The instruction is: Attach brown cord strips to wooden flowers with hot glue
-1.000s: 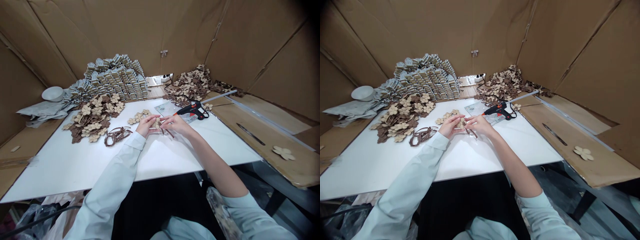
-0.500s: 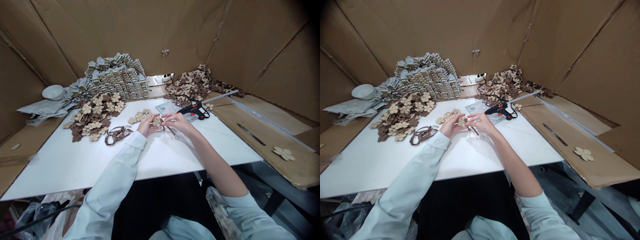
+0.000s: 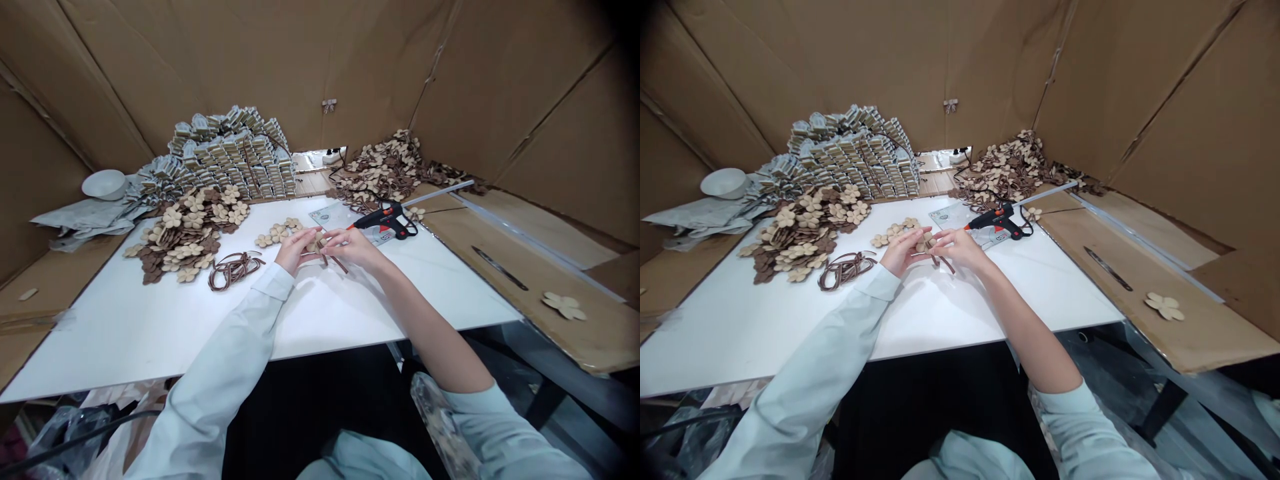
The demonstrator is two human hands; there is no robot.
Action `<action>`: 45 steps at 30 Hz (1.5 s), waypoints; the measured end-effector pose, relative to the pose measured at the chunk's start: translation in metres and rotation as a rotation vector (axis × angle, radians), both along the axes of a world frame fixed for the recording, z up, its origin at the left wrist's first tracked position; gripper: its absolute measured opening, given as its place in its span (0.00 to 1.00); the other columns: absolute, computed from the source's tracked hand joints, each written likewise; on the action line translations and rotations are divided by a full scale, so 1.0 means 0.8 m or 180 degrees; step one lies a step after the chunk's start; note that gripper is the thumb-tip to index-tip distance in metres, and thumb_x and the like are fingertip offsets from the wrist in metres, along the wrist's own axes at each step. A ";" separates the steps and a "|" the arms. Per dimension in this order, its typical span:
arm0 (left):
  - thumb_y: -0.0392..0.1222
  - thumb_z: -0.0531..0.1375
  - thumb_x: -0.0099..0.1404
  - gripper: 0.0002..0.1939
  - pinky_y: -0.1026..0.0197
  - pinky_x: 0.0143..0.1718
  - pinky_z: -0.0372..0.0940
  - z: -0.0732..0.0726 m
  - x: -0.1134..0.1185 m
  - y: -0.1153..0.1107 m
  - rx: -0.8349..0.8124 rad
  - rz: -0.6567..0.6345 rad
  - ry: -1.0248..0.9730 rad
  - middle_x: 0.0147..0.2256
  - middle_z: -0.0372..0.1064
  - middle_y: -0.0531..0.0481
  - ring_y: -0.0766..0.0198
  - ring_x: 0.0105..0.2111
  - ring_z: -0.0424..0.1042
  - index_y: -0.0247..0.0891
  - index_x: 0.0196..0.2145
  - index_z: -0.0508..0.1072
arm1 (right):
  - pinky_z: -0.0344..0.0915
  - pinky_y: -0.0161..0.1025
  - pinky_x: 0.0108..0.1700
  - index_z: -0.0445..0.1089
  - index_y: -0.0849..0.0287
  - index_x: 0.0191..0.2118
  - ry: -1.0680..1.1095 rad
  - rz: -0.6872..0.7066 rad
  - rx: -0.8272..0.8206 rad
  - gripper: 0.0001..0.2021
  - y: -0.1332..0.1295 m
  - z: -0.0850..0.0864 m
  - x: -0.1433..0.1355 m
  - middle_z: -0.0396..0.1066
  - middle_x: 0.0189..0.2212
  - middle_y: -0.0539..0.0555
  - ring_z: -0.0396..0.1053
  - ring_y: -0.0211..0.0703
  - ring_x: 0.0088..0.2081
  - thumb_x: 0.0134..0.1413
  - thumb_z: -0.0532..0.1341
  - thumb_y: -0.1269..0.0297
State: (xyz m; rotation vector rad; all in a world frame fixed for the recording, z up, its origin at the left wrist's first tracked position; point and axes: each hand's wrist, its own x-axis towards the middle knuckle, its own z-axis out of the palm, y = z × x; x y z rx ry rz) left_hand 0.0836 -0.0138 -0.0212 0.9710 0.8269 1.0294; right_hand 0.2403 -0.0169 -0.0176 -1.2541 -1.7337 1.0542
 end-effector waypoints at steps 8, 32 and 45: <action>0.36 0.66 0.42 0.22 0.58 0.36 0.66 -0.001 0.004 -0.005 0.0211 -0.0024 0.0086 0.26 0.70 0.51 0.66 0.28 0.70 0.34 0.39 0.72 | 0.56 0.42 0.48 0.75 0.60 0.23 -0.0066 0.0047 -0.0009 0.09 0.003 -0.005 0.003 0.68 0.41 0.57 0.65 0.48 0.43 0.35 0.64 0.60; 0.37 0.65 0.44 0.24 0.61 0.35 0.66 -0.008 0.001 0.004 0.0065 0.0284 -0.0101 0.27 0.72 0.50 0.65 0.28 0.71 0.33 0.42 0.70 | 0.61 0.33 0.35 0.74 0.62 0.22 -0.0058 0.0149 -0.0063 0.09 0.000 -0.007 -0.001 0.68 0.43 0.56 0.67 0.41 0.35 0.35 0.63 0.61; 0.36 0.65 0.44 0.23 0.61 0.35 0.66 -0.007 0.001 0.003 0.0015 0.0312 -0.0163 0.25 0.72 0.50 0.66 0.27 0.71 0.32 0.41 0.70 | 0.61 0.34 0.35 0.74 0.64 0.24 -0.0147 0.0080 -0.0105 0.13 0.003 -0.009 0.002 0.68 0.42 0.58 0.68 0.42 0.34 0.34 0.64 0.57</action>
